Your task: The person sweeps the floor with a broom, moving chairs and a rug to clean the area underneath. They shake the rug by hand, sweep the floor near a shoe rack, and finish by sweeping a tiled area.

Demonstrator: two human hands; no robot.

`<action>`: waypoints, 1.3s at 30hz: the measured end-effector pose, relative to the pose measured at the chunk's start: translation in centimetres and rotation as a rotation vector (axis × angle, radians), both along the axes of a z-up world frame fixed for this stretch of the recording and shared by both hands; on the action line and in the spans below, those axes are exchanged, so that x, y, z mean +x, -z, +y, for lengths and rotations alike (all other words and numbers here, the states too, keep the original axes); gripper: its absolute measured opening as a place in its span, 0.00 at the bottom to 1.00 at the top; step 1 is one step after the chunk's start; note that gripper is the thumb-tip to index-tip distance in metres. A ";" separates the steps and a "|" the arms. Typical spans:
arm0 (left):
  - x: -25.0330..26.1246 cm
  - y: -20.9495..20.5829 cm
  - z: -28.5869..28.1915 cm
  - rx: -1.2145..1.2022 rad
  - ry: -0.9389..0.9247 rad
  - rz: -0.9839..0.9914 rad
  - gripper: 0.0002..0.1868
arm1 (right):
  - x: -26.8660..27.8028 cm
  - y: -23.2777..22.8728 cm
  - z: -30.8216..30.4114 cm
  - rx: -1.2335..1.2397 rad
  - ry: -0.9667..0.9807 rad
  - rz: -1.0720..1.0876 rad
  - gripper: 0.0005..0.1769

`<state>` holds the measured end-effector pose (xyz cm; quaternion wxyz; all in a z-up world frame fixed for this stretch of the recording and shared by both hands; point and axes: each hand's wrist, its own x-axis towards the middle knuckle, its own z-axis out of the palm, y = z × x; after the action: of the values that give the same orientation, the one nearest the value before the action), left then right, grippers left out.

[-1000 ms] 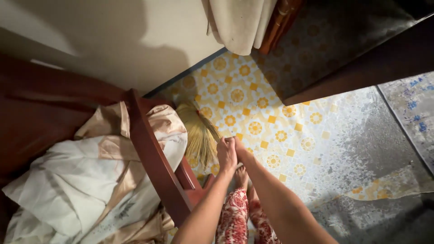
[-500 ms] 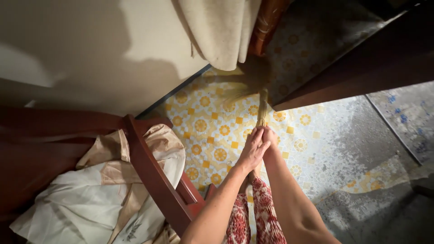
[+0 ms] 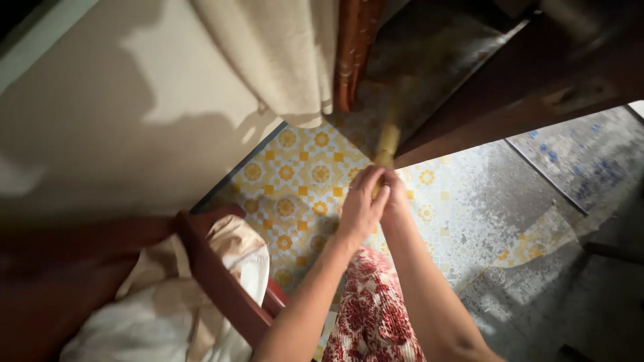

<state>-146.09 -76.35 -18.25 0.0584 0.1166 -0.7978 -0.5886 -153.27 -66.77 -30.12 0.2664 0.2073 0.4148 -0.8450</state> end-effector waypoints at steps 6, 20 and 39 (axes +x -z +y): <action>-6.3 7.8 -1.1 0.004 0.069 -0.136 0.36 | -6.1 9.6 0.1 -0.031 -0.003 -0.075 0.12; -18.0 16.0 -3.4 -0.293 0.207 0.299 0.23 | -23.9 28.1 3.3 0.258 -0.085 0.149 0.10; -7.6 13.0 -3.4 0.107 0.059 -0.382 0.41 | -8.0 26.5 1.3 -0.331 0.287 -0.099 0.17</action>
<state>-153.71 -79.74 -31.26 -0.1174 0.2058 -0.7650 -0.5989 -161.31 -65.44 -56.66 0.1940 0.2590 0.2232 -0.9195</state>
